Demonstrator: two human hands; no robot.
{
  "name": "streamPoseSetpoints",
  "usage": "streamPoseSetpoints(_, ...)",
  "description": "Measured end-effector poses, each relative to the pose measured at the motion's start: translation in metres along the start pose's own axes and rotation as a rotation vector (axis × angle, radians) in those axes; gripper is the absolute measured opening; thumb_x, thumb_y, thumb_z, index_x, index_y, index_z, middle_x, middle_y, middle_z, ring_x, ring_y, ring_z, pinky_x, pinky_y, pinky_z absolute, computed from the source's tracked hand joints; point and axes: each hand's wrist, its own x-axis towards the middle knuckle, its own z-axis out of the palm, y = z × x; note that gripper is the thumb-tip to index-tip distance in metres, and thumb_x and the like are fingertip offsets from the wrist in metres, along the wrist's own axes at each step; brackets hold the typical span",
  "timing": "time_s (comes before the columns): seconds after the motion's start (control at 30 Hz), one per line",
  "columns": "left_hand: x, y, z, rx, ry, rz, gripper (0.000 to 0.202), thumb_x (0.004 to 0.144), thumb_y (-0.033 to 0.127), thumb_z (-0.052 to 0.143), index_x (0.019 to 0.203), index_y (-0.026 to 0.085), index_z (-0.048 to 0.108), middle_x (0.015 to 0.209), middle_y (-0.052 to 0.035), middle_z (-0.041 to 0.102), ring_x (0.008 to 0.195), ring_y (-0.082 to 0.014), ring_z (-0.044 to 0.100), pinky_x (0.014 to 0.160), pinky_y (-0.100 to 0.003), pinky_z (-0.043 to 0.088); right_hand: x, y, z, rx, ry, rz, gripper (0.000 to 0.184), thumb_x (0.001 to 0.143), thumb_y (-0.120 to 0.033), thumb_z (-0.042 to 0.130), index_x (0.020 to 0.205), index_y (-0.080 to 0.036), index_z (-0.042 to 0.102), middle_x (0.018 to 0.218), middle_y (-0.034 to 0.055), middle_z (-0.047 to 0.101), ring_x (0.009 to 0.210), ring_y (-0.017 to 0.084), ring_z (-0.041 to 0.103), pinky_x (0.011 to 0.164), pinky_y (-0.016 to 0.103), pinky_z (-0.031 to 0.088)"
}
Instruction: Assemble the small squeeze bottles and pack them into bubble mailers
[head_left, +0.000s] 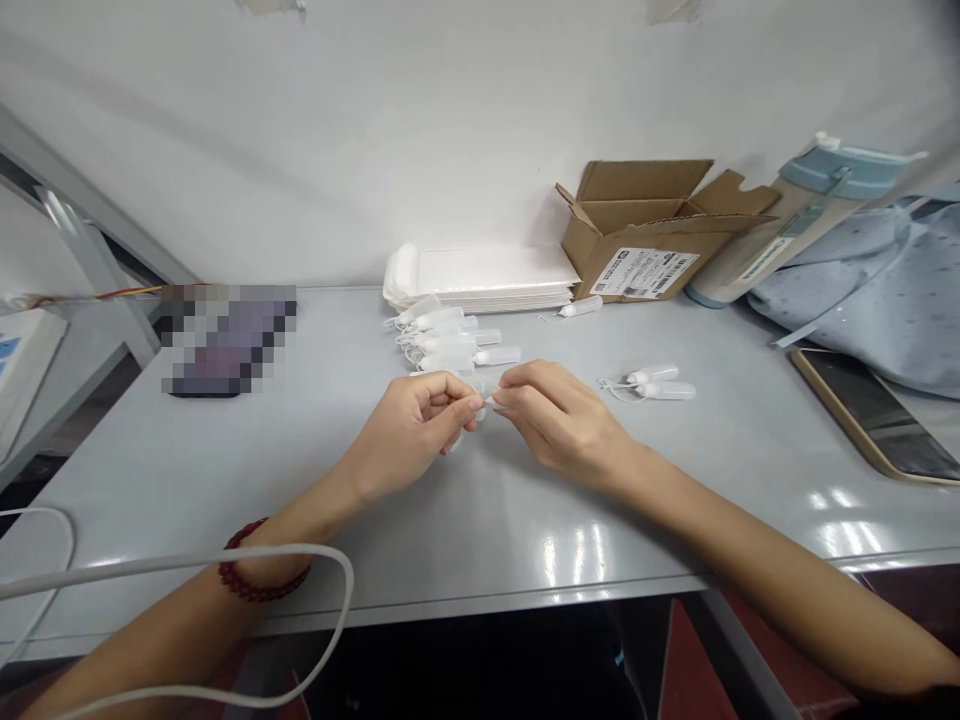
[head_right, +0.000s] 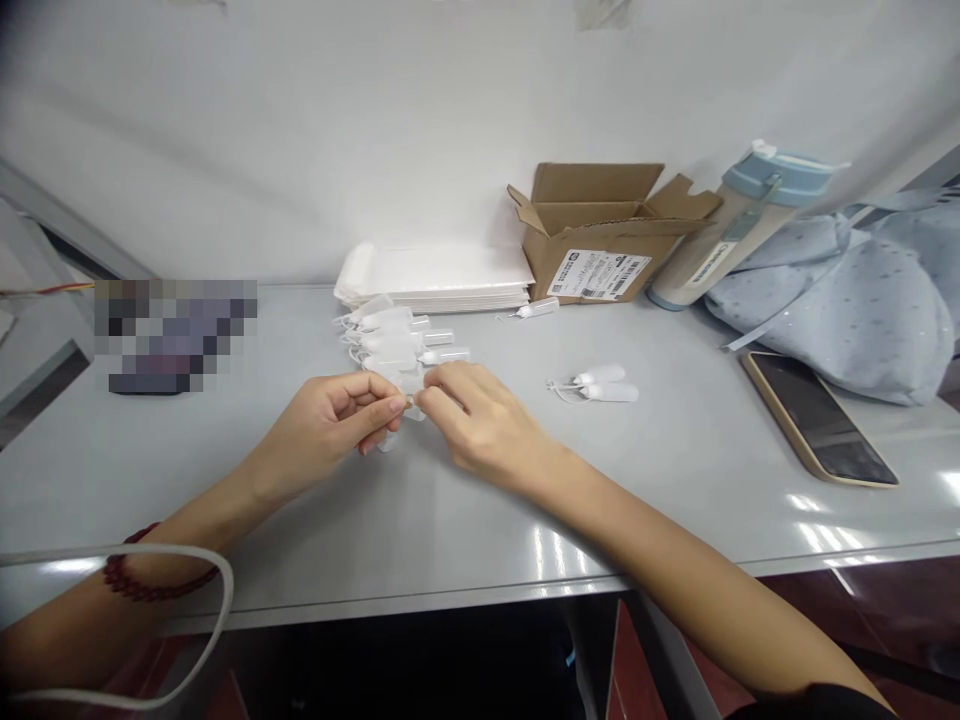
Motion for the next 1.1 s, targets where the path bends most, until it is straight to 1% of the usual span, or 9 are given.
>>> streamPoseSetpoints(0.17,0.000,0.000,0.001,-0.016,-0.007,-0.010,0.018,0.082,0.029,0.055,0.068,0.017,0.056,0.058,0.0031,0.053,0.046,-0.0069,0.042,0.046,-0.020,0.037,-0.001,0.000,0.001,-0.011,0.009,-0.011,0.018,0.085,-0.004,0.041,0.085,-0.017,0.053,0.086,0.0082,0.057,0.077,0.016,0.051,0.068,0.029,0.046)
streamPoseSetpoints(0.4,0.002,-0.004,0.000,-0.094,-0.021,-0.018,0.027,0.085,0.028,0.051,0.062,0.015,0.057,0.058,0.0021,0.054,0.047,-0.0066,0.043,0.049,-0.021,0.036,0.002,-0.003,-0.003,-0.025,-0.052,-0.073,0.015,0.088,-0.008,0.041,0.092,-0.014,0.054,0.090,0.0093,0.059,0.082,0.016,0.053,0.073,0.030,0.048)
streamPoseSetpoints(0.57,0.003,-0.001,-0.003,-0.153,-0.015,-0.049,0.036,0.087,0.039,0.047,0.063,0.014,0.060,0.057,0.0015,0.053,0.045,-0.0066,0.044,0.047,-0.021,0.033,0.005,0.001,-0.008,-0.023,-0.024,-0.044,0.016,0.089,-0.008,0.041,0.097,-0.015,0.052,0.093,0.0104,0.059,0.087,0.017,0.055,0.076,0.031,0.049)
streamPoseSetpoints(0.7,0.004,-0.002,-0.004,-0.149,0.004,-0.026,0.031,0.086,0.036,0.050,0.068,0.015,0.062,0.061,0.0010,0.056,0.046,-0.0059,0.043,0.047,-0.021,0.033,0.006,0.004,-0.008,-0.006,-0.014,-0.026,0.015,0.089,-0.010,0.041,0.098,-0.016,0.052,0.093,0.0107,0.060,0.088,0.018,0.057,0.074,0.032,0.050)
streamPoseSetpoints(0.77,0.004,-0.002,-0.006,-0.125,0.005,-0.001,0.026,0.085,0.033,0.053,0.067,0.015,0.062,0.061,0.0016,0.056,0.046,-0.0055,0.043,0.048,-0.021,0.034,0.007,0.005,-0.008,0.013,-0.030,-0.022,0.013,0.090,-0.014,0.042,0.099,-0.016,0.051,0.091,0.0104,0.060,0.088,0.019,0.057,0.074,0.033,0.050)
streamPoseSetpoints(0.83,0.004,-0.002,-0.009,-0.106,0.008,0.010,0.025,0.084,0.030,0.054,0.066,0.015,0.061,0.060,0.0021,0.055,0.047,-0.0053,0.044,0.048,-0.020,0.035,0.007,0.010,-0.008,0.047,-0.060,-0.012,0.015,0.090,-0.024,0.046,0.101,-0.015,0.051,0.092,0.0113,0.060,0.090,0.021,0.057,0.075,0.034,0.049)
streamPoseSetpoints(0.9,0.005,-0.001,-0.013,-0.112,0.030,-0.002,0.023,0.084,0.029,0.055,0.066,0.015,0.061,0.060,0.0021,0.055,0.046,-0.0051,0.043,0.047,-0.020,0.033,0.007,0.020,-0.010,0.095,-0.109,0.022,0.030,0.087,-0.040,0.051,0.104,-0.015,0.051,0.095,0.0128,0.059,0.090,0.023,0.057,0.076,0.036,0.049)
streamPoseSetpoints(0.97,0.007,-0.001,-0.018,-0.128,0.067,-0.033,0.023,0.082,0.029,0.056,0.065,0.015,0.061,0.059,0.0021,0.054,0.045,-0.0051,0.042,0.045,-0.020,0.032,0.006,0.033,-0.012,0.129,-0.149,0.084,0.042,0.082,-0.049,0.055,0.106,-0.015,0.050,0.097,0.0127,0.057,0.088,0.023,0.056,0.075,0.036,0.048)
streamPoseSetpoints(1.1,0.015,-0.005,-0.029,-0.132,0.177,-0.080,0.023,0.080,0.030,0.056,0.064,0.013,0.060,0.061,0.0005,0.054,0.045,-0.0048,0.041,0.043,-0.020,0.029,-0.001,0.062,-0.017,0.057,-0.199,0.245,0.042,0.082,-0.051,0.054,0.107,-0.017,0.052,0.101,0.0121,0.056,0.090,0.024,0.055,0.078,0.038,0.046)
